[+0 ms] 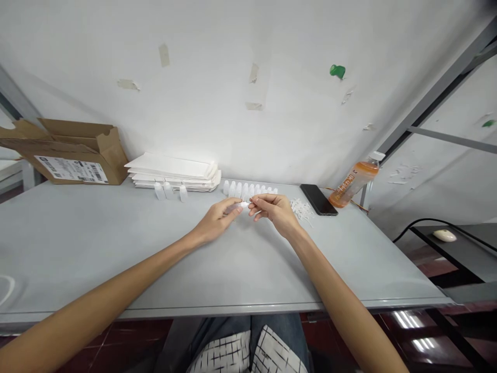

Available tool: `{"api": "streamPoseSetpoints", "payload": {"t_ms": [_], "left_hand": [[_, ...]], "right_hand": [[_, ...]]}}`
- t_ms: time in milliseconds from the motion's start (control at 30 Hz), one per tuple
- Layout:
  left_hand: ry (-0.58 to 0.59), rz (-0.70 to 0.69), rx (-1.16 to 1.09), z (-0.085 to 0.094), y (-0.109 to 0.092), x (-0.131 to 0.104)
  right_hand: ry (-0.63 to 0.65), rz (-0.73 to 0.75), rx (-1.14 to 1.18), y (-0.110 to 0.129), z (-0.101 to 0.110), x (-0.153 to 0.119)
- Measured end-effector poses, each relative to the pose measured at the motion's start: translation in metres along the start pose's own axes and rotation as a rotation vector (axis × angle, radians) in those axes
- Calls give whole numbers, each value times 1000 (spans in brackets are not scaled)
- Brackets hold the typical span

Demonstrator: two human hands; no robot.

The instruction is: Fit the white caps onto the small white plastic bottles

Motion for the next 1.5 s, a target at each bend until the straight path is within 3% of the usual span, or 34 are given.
{"api": "streamPoseSetpoints", "payload": {"t_ms": [233, 1500], "left_hand": [[118, 45, -136, -9, 4, 0], [181, 39, -319, -15, 7, -1]], "right_hand": [[28, -1, 20, -4, 2, 2], [76, -16, 20, -5, -2, 1]]}}
Point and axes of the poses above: each hand's wrist, its own x-axis towards the middle knuckle, its own z-axis out of the back of the hand, y = z × x, the point moved 5 cm from there along x, towards the middle knuckle, and after that the axes turned 13 degrees about x, right-handed, at the moved point
